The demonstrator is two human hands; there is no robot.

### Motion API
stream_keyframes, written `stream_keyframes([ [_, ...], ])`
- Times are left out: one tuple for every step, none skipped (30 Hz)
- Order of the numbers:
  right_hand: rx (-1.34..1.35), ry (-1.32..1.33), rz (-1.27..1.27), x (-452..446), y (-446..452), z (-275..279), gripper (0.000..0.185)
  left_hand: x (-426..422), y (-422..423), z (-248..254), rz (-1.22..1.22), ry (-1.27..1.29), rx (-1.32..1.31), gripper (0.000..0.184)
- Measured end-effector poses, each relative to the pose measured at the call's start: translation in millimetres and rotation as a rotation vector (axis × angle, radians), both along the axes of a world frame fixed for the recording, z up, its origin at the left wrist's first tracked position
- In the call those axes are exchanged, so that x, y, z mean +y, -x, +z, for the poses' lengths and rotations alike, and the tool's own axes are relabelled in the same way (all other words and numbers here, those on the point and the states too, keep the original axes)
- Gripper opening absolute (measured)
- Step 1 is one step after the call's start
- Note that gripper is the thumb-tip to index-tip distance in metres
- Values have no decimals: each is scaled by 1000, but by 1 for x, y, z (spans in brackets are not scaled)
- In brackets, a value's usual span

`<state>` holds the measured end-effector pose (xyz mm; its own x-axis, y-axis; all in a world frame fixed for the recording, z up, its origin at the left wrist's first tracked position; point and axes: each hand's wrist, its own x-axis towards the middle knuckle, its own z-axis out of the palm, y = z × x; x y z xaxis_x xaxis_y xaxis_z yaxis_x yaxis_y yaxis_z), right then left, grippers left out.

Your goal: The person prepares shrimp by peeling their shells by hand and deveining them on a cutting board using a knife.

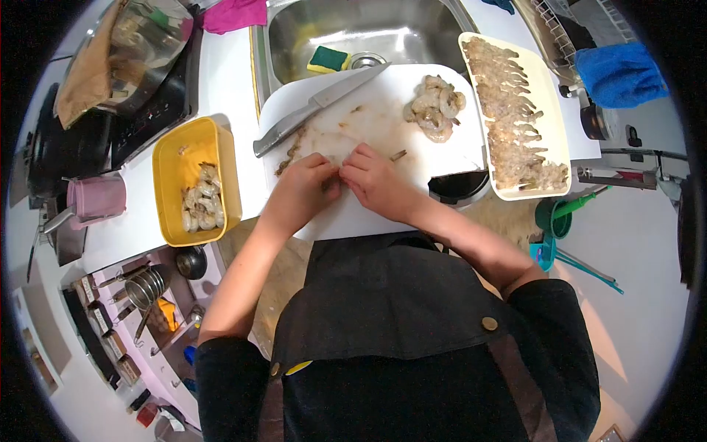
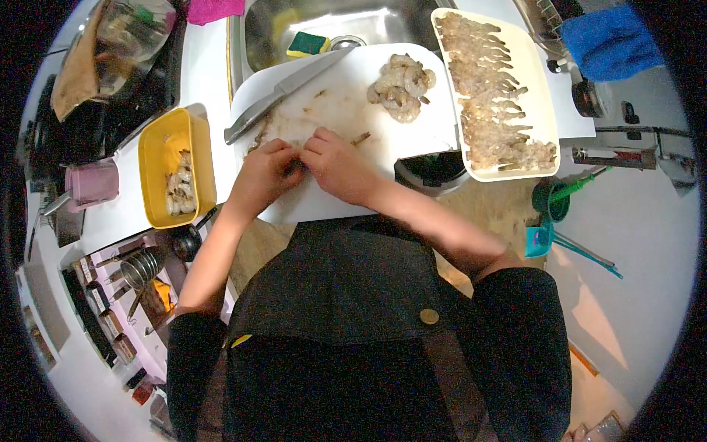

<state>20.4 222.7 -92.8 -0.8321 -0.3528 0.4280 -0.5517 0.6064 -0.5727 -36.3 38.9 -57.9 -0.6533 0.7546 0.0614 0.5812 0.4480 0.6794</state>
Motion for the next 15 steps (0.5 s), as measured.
stream_keyframes([
  [7,-31,6,0,0,-1,12,-1,1,-1,-12,-1,-10,25],
  [23,-48,9,0,0,-2,13,-2,2,-1,-23,-2,-17,25],
  [40,-66,11,0,0,-3,13,-3,3,-1,-35,-2,-23,26],
  [60,-84,13,0,0,-3,14,-3,3,-2,-39,-12,-4,26],
  [68,-87,21,1,0,-3,12,-4,3,-3,-42,-22,17,26],
  [78,-90,29,1,0,-1,10,-4,2,-4,-46,-33,39,26],
  [90,-94,37,2,1,2,8,-4,3,-5,-53,-50,71,21],
  [106,-97,56,3,1,2,9,-5,3,-5,-59,-67,104,17],
  [124,-99,75,4,2,1,9,-5,2,-6,-66,-83,137,12],
  [144,-102,95,5,3,1,9,-7,1,-8,-71,-72,149,13],
  [130,-110,100,5,4,2,10,-10,0,-9,-76,-62,164,13],
  [119,-120,105,6,6,5,10,-10,1,-6,-83,-54,183,14],
  [108,-131,109,8,9,7,10,-11,0,-2,-32,-50,129,16],
  [77,-98,75,7,9,8,10,-11,-4,2,19,-48,71,19],
  [41,-63,41,4,8,11,10,-11,-5,5,67,-44,8,22],
])
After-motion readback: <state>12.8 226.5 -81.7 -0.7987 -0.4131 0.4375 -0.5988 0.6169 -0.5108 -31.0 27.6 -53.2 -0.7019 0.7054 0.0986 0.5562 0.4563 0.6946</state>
